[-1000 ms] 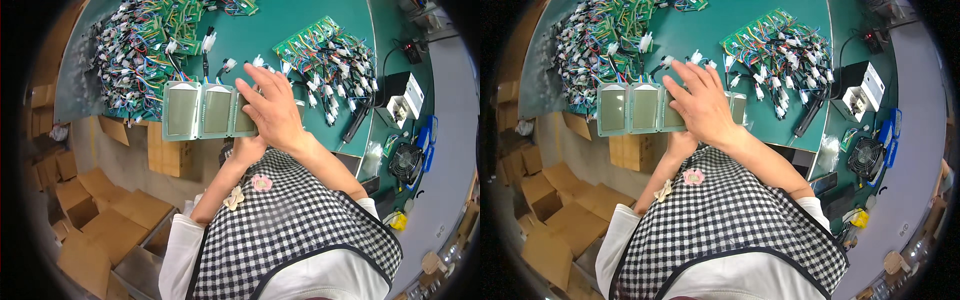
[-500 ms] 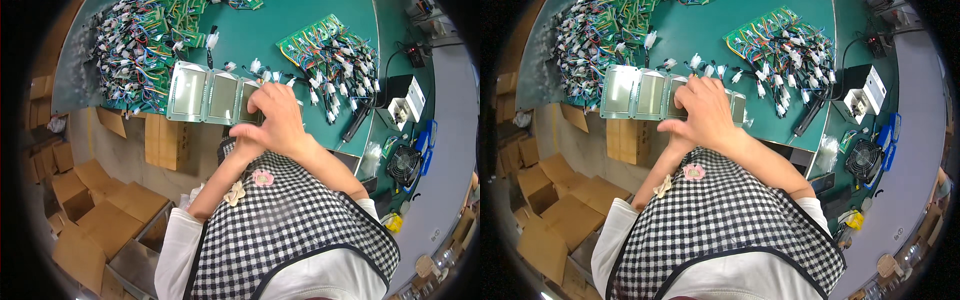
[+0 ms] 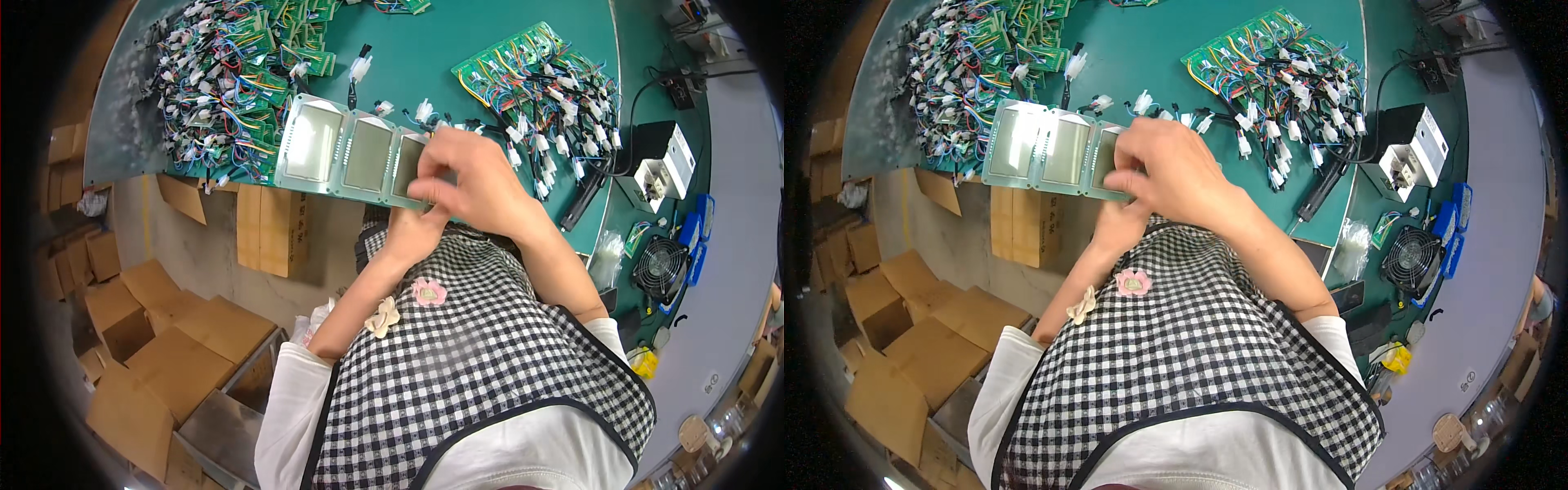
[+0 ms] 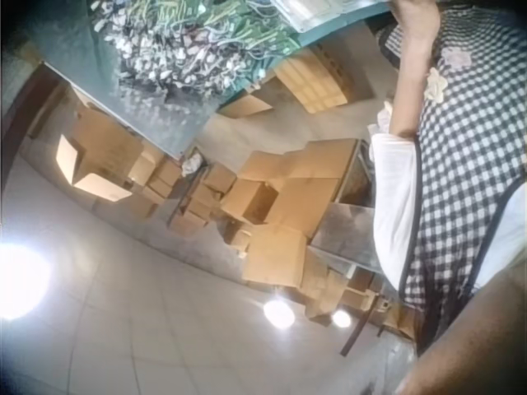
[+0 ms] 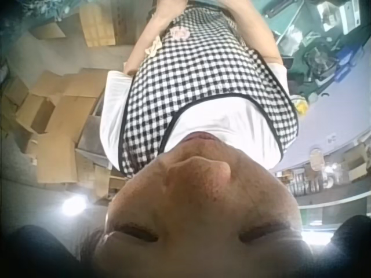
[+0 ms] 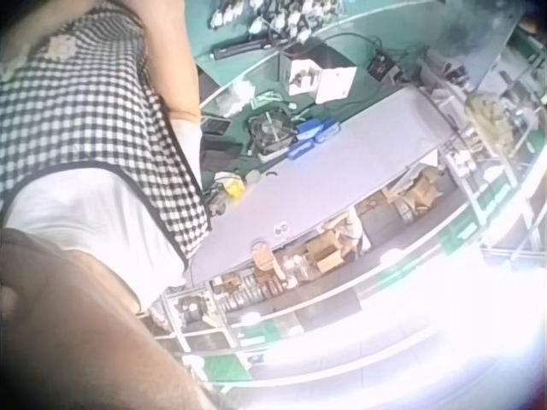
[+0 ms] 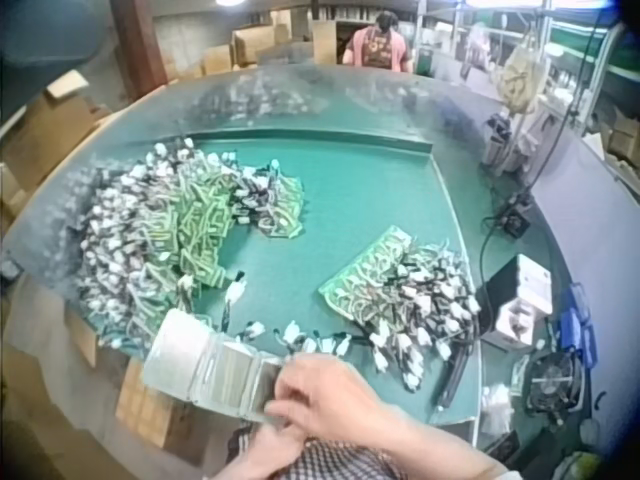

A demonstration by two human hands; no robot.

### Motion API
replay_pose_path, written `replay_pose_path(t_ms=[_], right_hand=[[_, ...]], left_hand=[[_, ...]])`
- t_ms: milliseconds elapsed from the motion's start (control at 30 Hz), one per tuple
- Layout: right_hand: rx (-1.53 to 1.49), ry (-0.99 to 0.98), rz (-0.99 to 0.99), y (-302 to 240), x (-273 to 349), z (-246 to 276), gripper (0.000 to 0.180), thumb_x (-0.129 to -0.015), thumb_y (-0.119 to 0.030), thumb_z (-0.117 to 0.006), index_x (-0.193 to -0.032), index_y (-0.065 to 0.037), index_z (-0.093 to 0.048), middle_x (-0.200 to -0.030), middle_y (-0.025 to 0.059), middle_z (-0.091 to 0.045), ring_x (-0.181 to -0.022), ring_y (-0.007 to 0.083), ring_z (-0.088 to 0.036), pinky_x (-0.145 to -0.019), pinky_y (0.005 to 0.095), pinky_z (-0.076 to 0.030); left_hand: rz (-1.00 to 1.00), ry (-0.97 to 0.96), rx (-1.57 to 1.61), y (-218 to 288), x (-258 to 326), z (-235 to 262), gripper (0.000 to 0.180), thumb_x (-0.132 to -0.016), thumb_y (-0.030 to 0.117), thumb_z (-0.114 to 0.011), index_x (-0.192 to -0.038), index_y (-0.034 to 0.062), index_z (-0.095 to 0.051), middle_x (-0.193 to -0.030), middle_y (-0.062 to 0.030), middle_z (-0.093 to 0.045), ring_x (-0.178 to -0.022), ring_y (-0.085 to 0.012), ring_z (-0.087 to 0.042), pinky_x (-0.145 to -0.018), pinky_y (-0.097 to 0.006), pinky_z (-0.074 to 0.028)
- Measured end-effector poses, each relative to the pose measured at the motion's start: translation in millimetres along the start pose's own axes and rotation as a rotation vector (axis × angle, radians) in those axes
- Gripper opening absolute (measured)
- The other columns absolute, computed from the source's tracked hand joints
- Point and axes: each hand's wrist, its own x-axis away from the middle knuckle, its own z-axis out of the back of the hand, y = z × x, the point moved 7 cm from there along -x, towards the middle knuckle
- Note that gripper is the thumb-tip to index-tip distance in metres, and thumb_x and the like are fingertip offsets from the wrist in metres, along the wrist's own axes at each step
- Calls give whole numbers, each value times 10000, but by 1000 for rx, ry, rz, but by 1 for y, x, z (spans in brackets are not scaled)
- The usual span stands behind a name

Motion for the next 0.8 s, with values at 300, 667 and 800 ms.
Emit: replay_pose_path(t_ms=[300, 667, 800], right_hand=[[-52, -112, -92, 11, -3, -2, 285, -572, -226, -742, -627, -35, -538, -638, 96, -545, -613, 271, -535, -541, 370, -404], [-367, -48, -261, 48, -2, 22, 176, -695, -121, -705, -799, -4, -624, -730, 24, -590, -689, 109, -541, -664, 250, -442], [-584, -161, -318, 50, 0, 20, 149, -711, -112, -701, -771, 0, -622, -728, 12, -599, -687, 83, -543, -666, 232, -436]], left_hand=[[196, -31, 17, 6, 1, -5, 206, -785, 69, -591, -971, -12, -555, -889, -49, -593, -825, -114, -551, -709, -265, -449], [406, -187, 199, 10, 9, -12, 282, -820, 105, -580, -1064, -9, -498, -923, -41, -555, -823, -115, -530, -714, -270, -449], [304, -226, 266, 20, 9, -14, 284, -821, 105, -587, -1067, -5, -500, -948, -39, -551, -845, -112, -529, -735, -263, -449]])
